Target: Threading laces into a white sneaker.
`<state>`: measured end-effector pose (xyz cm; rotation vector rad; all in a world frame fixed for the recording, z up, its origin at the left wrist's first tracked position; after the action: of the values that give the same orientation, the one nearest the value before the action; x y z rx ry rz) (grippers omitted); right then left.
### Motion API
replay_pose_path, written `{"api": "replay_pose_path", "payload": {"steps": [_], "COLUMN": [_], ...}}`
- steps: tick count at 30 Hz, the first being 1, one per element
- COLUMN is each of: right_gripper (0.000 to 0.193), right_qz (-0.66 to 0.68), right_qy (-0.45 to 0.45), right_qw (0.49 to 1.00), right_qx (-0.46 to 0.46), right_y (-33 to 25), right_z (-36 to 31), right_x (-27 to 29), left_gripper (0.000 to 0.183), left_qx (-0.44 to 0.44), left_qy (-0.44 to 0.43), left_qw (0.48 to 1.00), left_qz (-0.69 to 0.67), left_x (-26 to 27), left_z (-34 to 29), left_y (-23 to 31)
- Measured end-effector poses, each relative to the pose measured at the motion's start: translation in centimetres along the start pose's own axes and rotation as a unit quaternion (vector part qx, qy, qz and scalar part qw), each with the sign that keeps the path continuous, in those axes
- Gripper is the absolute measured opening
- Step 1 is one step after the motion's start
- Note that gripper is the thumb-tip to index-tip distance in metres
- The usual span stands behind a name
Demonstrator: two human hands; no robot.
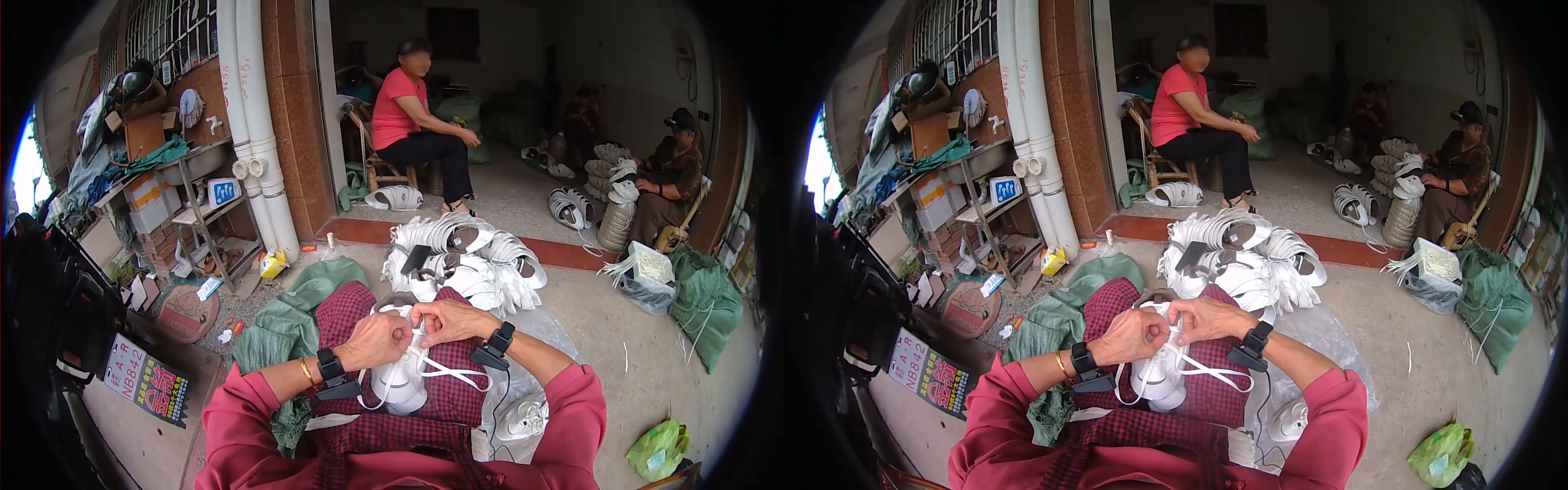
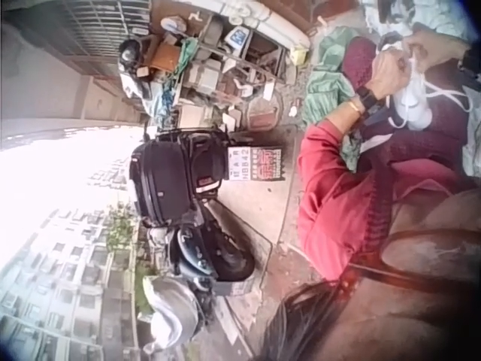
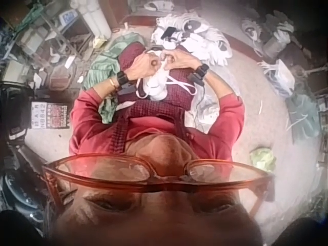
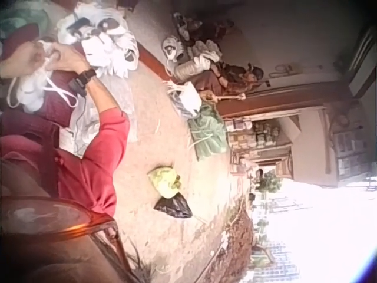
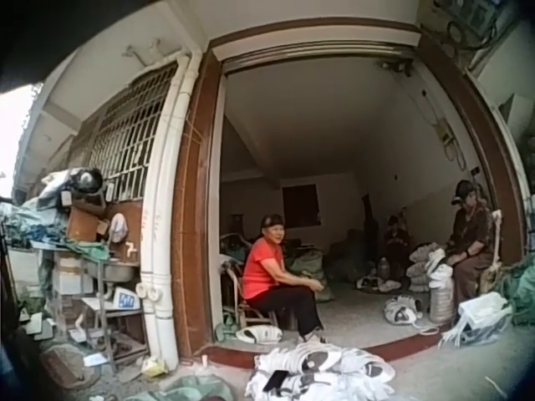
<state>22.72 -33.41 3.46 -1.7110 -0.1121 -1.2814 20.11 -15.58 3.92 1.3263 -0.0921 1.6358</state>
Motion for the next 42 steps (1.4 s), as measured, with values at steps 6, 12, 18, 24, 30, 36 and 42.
{"api": "replay_pose_path", "payload": {"steps": [6,12,18,24,30,36,42], "right_gripper": [0.038,0.034,0.031,0.026,0.021,0.021,0.025], "right_qz": [0.059,0.059,0.080,0.116,0.081,0.167,0.078], "right_qy": [0.016,0.054,0.087,0.063,0.064,0.224,0.153], "right_qw": [0.998,0.997,0.993,0.991,0.995,0.959,0.983], "right_qx": [0.023,0.012,-0.004,-0.027,-0.017,-0.038,0.060], "right_y": [-0.3,-0.5,-0.6,0.1,-0.4,-0.9,-7.2], "right_z": [-1.0,-1.0,-1.2,-1.0,-1.5,-0.1,3.5], "right_x": [-1.5,-1.2,-0.7,-0.8,-1.2,-0.5,-0.1], "left_gripper": [0.012,0.012,0.012,0.010,0.008,0.009,0.004], "left_qx": [-0.051,-0.003,-0.015,-0.035,0.017,0.021,-0.021], "left_qy": [-0.007,-0.043,-0.072,-0.079,-0.062,-0.112,-0.066], "left_qw": [0.999,0.999,0.997,0.995,0.989,0.989,0.997], "left_qz": [0.000,-0.028,-0.010,0.050,0.133,0.096,0.037], "left_x": [-1.4,-1.0,-0.9,-0.7,9.3,12.7,12.7], "left_z": [-1.4,-0.6,0.6,0.8,-0.3,-1.2,0.3], "left_y": [0.0,-0.1,0.1,0.3,-1.7,-2.0,0.7]}}
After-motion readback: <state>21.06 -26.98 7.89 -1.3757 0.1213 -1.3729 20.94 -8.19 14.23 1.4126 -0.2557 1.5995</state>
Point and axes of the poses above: each hand's wrist, its own z-axis towards the middle knuckle, its own x-axis out of the back of the hand, y = z × x, the point moved 4 cm from there along z, towards the middle knuckle, and after that the axes turned 2 degrees about -z, right-handed, at the moved point
